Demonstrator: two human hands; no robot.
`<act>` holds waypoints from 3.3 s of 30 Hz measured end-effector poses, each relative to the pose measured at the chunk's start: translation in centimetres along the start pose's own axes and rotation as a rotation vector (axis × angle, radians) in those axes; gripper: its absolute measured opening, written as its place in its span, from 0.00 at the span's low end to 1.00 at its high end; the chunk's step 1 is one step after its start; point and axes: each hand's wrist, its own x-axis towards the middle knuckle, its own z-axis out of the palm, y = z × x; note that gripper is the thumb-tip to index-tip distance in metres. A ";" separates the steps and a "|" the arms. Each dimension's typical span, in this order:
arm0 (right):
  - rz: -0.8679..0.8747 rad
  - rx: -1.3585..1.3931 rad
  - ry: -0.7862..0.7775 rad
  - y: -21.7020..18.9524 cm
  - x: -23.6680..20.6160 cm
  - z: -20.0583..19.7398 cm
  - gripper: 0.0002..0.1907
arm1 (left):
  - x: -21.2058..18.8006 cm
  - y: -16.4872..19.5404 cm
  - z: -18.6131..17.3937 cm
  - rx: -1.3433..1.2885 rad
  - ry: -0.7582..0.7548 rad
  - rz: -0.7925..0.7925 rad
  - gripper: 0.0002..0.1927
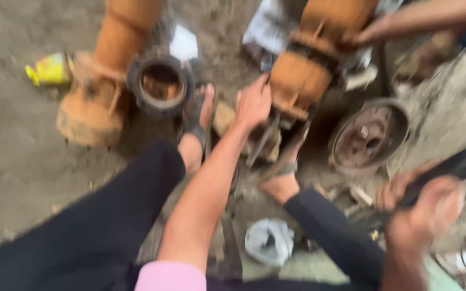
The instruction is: The person sits on the ground and uses a hammer to strike a metal rod placed against a rusty mechanical component. Another person assists by holding the component steady. The person repeatedly hammers the rod to adjust or separate parts of the assembly.
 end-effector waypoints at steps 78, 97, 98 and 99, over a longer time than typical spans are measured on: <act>0.811 0.411 -0.149 -3.0 18.6 -8.3 0.13 | 7.1 -2.4 3.7 -0.323 -0.311 -0.345 0.56; 0.155 0.150 -0.397 -1.4 11.1 -4.4 0.20 | 7.2 -2.6 4.2 -0.157 -0.312 -0.260 0.56; 0.123 0.125 -0.390 0.9 10.9 -3.2 0.20 | 7.2 -2.9 4.3 -0.156 -0.305 -0.245 0.55; -0.117 -0.451 -0.408 3.2 10.3 -1.8 0.14 | 7.1 -3.2 4.3 -0.169 -0.304 -0.248 0.55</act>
